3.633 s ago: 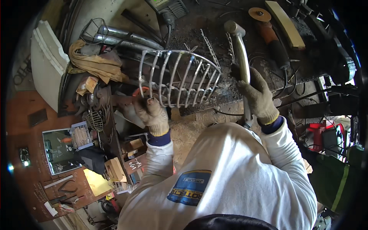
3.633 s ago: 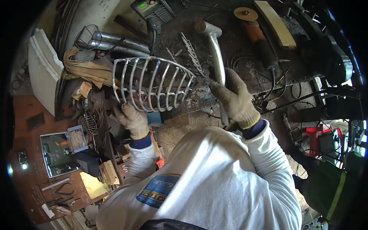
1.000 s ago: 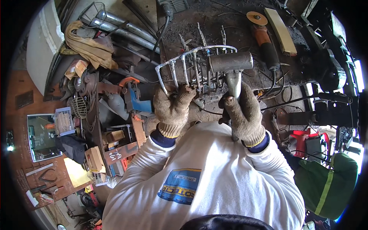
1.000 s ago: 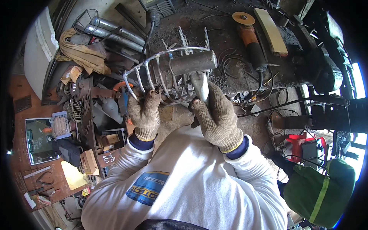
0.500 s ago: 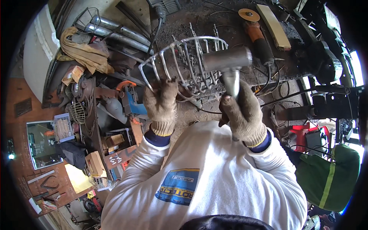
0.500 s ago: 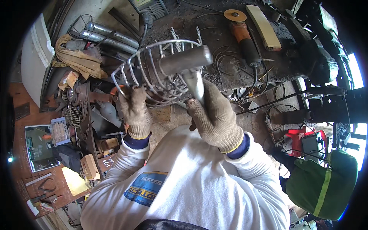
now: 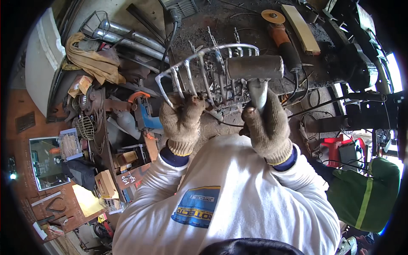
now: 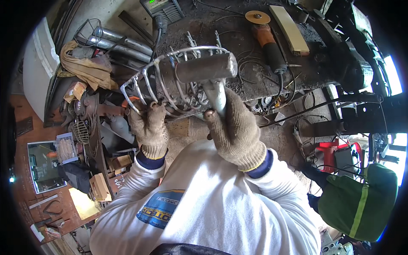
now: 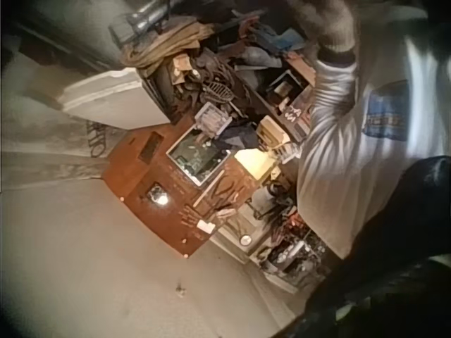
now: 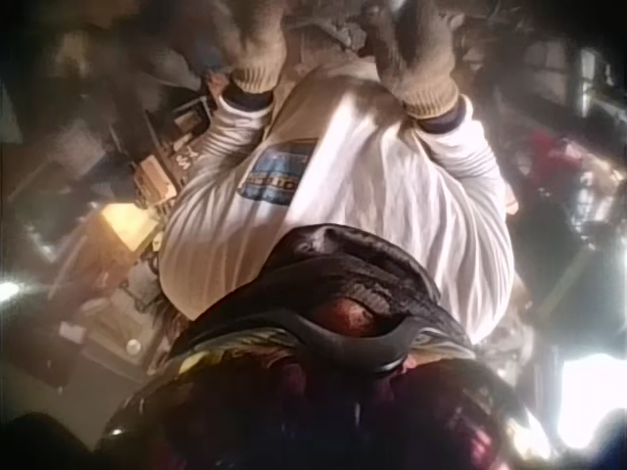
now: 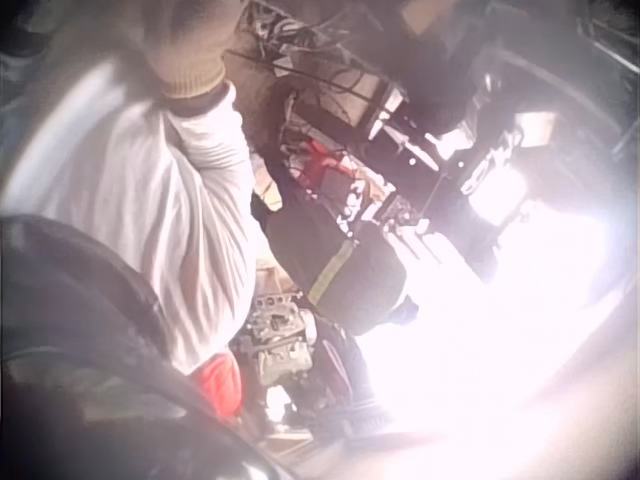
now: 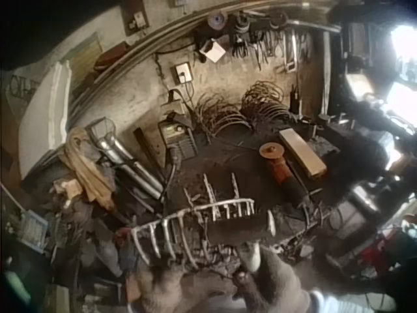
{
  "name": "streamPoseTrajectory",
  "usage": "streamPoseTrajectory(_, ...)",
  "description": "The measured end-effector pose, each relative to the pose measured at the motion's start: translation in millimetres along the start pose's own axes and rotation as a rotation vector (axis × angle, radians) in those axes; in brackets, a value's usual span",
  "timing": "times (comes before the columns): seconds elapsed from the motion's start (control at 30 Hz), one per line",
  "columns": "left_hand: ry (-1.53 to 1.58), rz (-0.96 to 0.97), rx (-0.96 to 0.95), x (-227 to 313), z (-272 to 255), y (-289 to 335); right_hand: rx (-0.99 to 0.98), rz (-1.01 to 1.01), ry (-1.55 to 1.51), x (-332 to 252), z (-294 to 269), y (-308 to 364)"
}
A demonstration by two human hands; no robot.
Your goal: The person uses an angle grinder to smooth the surface of a metal wire cage, then uses a hammer to shape parts of the metal and pliers to manipulate the wires.
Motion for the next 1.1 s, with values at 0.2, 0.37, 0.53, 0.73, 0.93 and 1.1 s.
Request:
streamPoseTrajectory(0.2, -0.074, 0.019, -0.001, -0.2, 3.5, -2.2, 0.089, -0.145, 0.011, 10.6, -3.0, 1.2)
streamPoseTrajectory(0.37, 0.349, -0.127, -0.091, -8.5, -0.2, -0.7, 0.335, -0.374, -0.438, -4.4, -8.6, 1.0)
streamPoseTrajectory(0.53, 0.535, -0.029, -0.256, -18.9, -10.4, -8.8, 0.048, -0.130, 0.050, 2.9, -8.9, 2.8)
streamPoseTrajectory(0.73, 0.087, -0.073, 0.047, -13.6, -11.8, -9.0, 0.107, -0.039, 0.021, 8.8, -17.8, 2.3)
streamPoseTrajectory(0.93, 0.024, -0.072, 0.026, -6.2, -11.7, -7.1, 0.281, -0.100, -0.109, 2.5, -16.6, -5.1)
streamPoseTrajectory(1.1, -0.002, -0.080, 0.019, 1.3, 1.1, -12.5, 0.148, -0.157, -0.191, 14.4, -4.3, -3.8)
Point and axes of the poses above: each hand's wrist, its own y-axis away from the middle knuckle, its own z-axis out of the palm, x = y × z, the point moved 3 cm from there along -y, towards the middle knuckle, and after that the axes turned 7 degrees about -z, right-handed, at the moved point
